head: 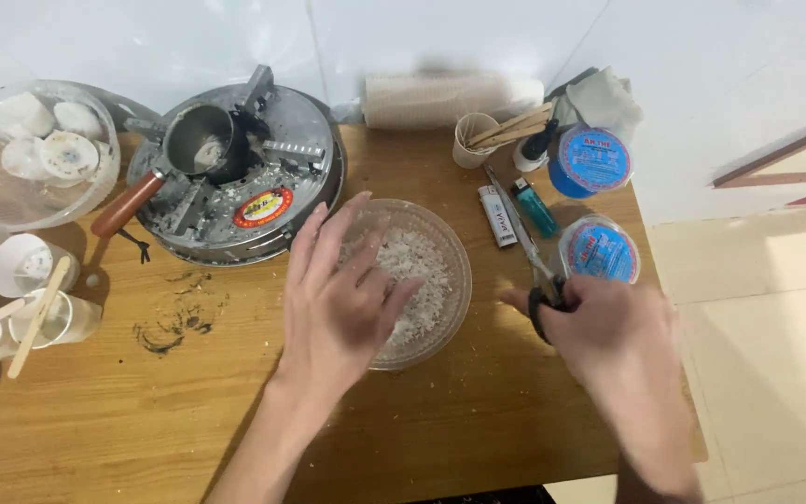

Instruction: Cutting a piece of wax with scissors, lighting a small gas burner, and melting the wax in a metal pot.

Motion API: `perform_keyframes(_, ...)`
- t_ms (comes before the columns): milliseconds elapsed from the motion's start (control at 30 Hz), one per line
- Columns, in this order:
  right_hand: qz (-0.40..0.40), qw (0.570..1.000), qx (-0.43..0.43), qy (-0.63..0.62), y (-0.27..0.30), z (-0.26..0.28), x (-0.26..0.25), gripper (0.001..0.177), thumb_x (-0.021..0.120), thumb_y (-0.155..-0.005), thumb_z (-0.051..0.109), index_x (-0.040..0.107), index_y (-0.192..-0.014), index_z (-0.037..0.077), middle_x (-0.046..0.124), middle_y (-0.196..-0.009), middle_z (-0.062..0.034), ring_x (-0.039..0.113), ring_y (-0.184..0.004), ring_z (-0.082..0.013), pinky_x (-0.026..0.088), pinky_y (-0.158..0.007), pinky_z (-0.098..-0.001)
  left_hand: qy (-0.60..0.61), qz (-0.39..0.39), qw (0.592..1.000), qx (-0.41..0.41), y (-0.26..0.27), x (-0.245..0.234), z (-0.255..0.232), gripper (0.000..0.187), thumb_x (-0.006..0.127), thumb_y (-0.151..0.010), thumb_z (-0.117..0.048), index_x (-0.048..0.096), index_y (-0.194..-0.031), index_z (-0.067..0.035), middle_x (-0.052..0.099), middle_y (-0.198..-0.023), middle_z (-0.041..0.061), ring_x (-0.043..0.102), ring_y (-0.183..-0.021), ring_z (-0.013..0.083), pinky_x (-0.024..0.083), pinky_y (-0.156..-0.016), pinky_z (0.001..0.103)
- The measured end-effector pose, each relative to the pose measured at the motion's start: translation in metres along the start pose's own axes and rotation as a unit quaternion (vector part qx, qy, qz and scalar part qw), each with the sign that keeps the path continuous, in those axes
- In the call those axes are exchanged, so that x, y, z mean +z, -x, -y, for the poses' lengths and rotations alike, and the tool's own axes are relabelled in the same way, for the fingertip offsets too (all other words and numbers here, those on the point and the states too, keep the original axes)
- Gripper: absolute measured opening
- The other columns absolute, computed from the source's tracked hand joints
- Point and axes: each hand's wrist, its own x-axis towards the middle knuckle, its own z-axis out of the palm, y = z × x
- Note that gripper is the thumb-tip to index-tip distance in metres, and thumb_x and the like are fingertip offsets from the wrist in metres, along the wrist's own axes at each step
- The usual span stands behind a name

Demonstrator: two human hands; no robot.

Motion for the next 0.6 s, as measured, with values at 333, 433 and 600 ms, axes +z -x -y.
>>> perform_keyframes(333,0.032,0.996,-0.082,-0.032,-0.009,-0.032,0.065,0.042,0.070,-0.086,0.059,0.078,-0.089,0.018,0.079,-0.083,-0.0057,0.066,-0.087,-0.0433,0.049,-0.076,-0.0478,0.116,-0.057,0.991,-0.032,-0.002,-0.013,-0.006,0.020,0.069,-0.096,-0.008,0.069,-0.080,0.003,0.074,-0.111,0.022,0.066,-0.112,0.0381,0.059,-0.086,0.046)
perform_keyframes(433,0.045,0.995,-0.080,-0.045,-0.011,-0.042,0.074,0.029,0.071,-0.087,0.046,0.077,-0.109,0.028,0.082,-0.097,0.0026,0.070,-0.101,-0.0352,0.052,-0.083,-0.0447,0.268,-0.017,0.956,-0.116,0.002,-0.020,-0.007,0.050,0.031,-0.106,-0.010,0.071,-0.080,0.003,0.077,-0.101,0.028,0.066,-0.124,0.0449,0.048,-0.112,0.052)
perform_keyframes(600,-0.053,0.987,-0.124,-0.082,-0.021,-0.054,0.092,0.032,0.070,-0.089,0.044,0.074,-0.114,0.024,0.081,-0.099,0.0009,0.073,-0.097,-0.0343,0.054,-0.080,-0.0486,0.732,0.028,0.628,-0.264,0.001,-0.032,0.001,0.084,0.013,-0.100,-0.067,0.042,-0.153,-0.008,0.039,-0.163,0.018,0.037,-0.154,0.0338,0.032,-0.126,0.057)
